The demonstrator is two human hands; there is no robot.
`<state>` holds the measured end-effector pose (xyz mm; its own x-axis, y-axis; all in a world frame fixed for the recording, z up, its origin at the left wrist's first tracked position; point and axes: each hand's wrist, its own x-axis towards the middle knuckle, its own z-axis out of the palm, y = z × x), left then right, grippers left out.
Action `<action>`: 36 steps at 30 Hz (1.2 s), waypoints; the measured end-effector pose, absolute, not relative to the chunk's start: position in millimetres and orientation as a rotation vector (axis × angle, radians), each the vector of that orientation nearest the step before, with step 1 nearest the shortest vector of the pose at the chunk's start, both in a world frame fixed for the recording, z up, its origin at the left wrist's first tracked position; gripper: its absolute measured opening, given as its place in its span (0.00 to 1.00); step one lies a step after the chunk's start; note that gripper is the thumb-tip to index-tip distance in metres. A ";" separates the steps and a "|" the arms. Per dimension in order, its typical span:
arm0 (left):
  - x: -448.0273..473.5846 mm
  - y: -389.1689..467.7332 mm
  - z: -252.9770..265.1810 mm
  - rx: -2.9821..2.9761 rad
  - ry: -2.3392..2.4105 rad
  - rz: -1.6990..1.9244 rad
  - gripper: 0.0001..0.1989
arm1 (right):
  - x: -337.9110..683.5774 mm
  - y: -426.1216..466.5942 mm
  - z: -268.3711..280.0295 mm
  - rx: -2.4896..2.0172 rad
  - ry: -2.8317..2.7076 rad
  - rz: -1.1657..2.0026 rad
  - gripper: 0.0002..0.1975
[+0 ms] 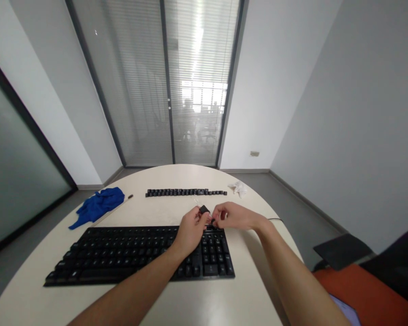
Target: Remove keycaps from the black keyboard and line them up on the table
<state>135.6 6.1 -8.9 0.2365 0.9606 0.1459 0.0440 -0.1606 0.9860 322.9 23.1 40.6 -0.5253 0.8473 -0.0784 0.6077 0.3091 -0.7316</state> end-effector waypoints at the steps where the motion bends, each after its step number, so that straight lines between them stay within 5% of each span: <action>1: 135.2 6.4 -8.9 1.474 0.999 1.118 0.11 | 320.3 23.4 39.7 -1.306 -2.264 1.000 0.08; 8: 133.5 9.6 -10.8 1.444 0.991 1.187 0.12 | 311.6 28.8 28.7 -1.224 -2.153 0.942 0.10; 16: 132.9 9.7 -10.8 1.382 0.947 1.218 0.13 | 316.0 31.6 29.1 -1.045 -1.910 1.376 0.11; 23: 134.1 10.7 -13.6 1.407 0.918 1.213 0.12 | 323.2 43.7 16.5 -1.061 -1.695 1.491 0.22; 36: 133.8 9.3 -13.5 1.363 0.910 1.179 0.13 | 331.7 45.3 13.6 -1.004 -1.791 1.478 0.24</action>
<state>133.8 9.3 -13.5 0.2202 0.9624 0.1592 -0.0901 -0.1424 0.9857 331.7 45.3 13.6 -0.5322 0.8465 -0.0148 0.1750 0.0929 -0.9802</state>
